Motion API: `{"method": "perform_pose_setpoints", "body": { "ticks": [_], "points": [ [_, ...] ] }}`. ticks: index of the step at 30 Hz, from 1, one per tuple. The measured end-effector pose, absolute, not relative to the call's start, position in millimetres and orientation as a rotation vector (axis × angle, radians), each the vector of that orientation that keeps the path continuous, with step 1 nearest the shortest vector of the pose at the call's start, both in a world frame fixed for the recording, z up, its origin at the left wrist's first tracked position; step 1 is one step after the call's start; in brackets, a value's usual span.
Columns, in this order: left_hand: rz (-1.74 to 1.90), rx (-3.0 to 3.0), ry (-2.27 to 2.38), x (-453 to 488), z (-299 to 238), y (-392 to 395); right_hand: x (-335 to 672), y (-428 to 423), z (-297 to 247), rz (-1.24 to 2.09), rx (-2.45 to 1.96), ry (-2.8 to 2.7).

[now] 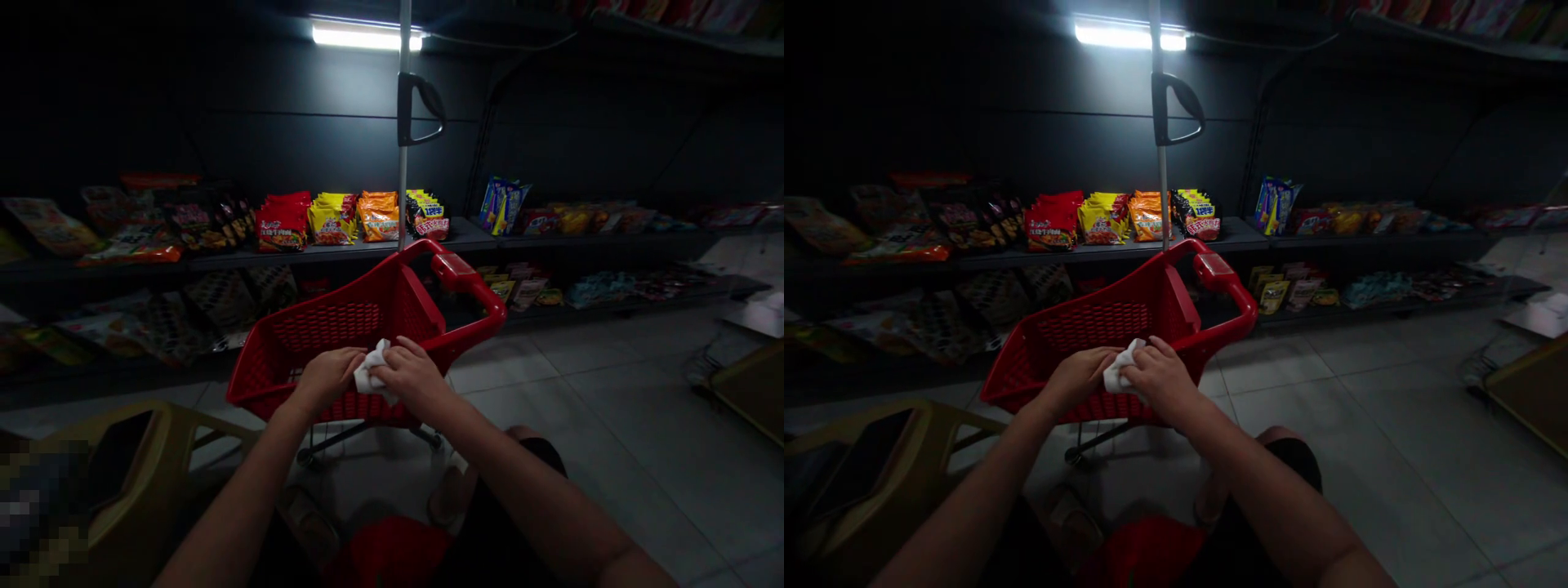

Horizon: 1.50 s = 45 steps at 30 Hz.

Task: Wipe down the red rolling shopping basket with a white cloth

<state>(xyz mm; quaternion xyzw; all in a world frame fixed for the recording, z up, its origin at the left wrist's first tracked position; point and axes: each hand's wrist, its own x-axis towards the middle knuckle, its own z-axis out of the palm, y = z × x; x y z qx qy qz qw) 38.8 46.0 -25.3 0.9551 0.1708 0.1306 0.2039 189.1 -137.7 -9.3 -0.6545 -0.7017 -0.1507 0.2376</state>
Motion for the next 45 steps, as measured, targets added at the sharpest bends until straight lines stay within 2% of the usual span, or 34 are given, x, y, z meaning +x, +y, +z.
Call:
{"method": "perform_pose_setpoints", "body": {
  "ticks": [4,9,11,14,16,19,22,26,28,35,37,42,45],
  "points": [
    [0.346,2.683,0.703,44.3,-29.2,26.4,188.0,-137.6,-3.5,-0.367,-1.78,-1.942],
    [0.375,2.82,0.646,35.5,-35.2,28.8,234.3,-193.8,15.8,-0.644,-1.887,-1.771],
    [0.408,2.861,0.65,37.3,-37.3,29.5,241.9,-207.0,1.8,-0.793,-1.935,-1.583],
    [0.465,2.893,0.692,43.4,-41.1,29.0,236.6,-211.1,-54.5,-0.926,-2.028,-1.284],
    [0.505,2.902,0.725,46.6,-43.6,29.6,227.9,-207.9,-104.3,-0.812,-2.102,-1.26],
    [0.541,2.903,0.755,48.1,-46.2,33.1,216.6,-200.2,-160.2,-0.438,-2.126,-1.334],
    [0.563,2.904,0.776,46.6,-47.7,38.0,214.0,-190.0,-160.5,-0.292,-2.039,-1.219],
    [0.579,2.923,0.804,42.1,-49.7,41.4,225.0,-171.4,-109.2,-0.494,-1.784,-0.991],
    [0.583,2.93,0.811,40.2,-50.4,41.3,227.4,-163.2,-103.6,-0.531,-1.72,-0.959],
    [0.583,2.938,0.837,41.0,-50.0,43.0,190.2,-160.6,-211.5,-0.181,-1.899,-0.981],
    [0.584,2.936,0.841,41.4,-50.1,44.9,186.4,-159.3,-208.6,-0.151,-1.915,-0.953],
    [0.61,2.922,0.828,40.2,-51.2,46.3,205.4,-143.6,-129.0,-0.339,-1.798,-0.934],
    [0.624,2.912,0.824,41.0,-51.5,45.6,213.3,-137.9,-128.4,-0.352,-1.82,-0.973]
  ]
}}
